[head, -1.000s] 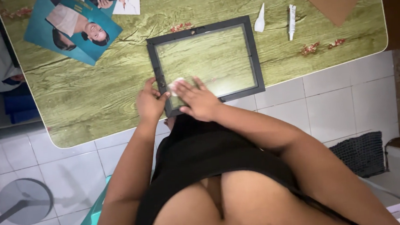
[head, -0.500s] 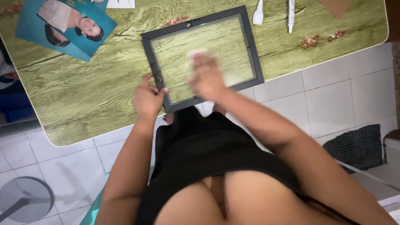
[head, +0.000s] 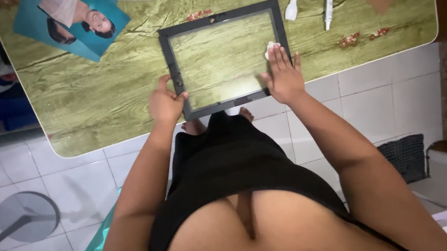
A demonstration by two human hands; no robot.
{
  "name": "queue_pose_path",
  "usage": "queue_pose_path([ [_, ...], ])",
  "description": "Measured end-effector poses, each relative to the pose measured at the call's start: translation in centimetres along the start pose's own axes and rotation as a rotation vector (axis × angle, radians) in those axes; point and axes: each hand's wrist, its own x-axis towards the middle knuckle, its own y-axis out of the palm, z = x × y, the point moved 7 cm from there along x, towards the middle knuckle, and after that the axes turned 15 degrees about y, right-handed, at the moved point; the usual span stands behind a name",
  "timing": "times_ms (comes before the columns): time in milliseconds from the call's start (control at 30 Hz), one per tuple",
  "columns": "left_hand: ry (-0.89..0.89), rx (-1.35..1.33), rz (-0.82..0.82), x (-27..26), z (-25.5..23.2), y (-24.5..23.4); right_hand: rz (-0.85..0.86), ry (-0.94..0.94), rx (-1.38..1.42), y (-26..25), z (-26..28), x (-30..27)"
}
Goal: The person assembles a photo frame by applying glue to the frame edges, wiping the glass, and placing a white backing sheet and a photograph inside. The person uses a cardboard piece to press the glass and wipes the frame with a tissue.
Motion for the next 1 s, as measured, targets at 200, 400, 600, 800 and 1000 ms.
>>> queue_pose_path([
  [200, -0.026, -0.025, -0.014, 0.4, 0.7, 0.5, -0.122, -0.215, 0.124, 9.7, 10.2, -0.2],
  [400, -0.063, -0.011, -0.012, 0.4, 0.6, 0.6, -0.074, -0.774, 0.294, 2.4, 18.7, -6.7],
  [600, -0.107, -0.043, -0.022, 0.3, 0.3, 0.3, -0.145, -1.028, 0.423, -0.4, 13.5, -6.4],
  [800, -0.085, -0.011, -0.052, 0.5, 0.6, 0.6, -0.176, -1.069, 0.39, 0.7, 17.0, -7.0],
  [1000, -0.062, 0.032, -0.051, 0.5, -0.1, 0.3, -0.199, -1.075, 0.345, 1.4, 17.6, -6.9],
])
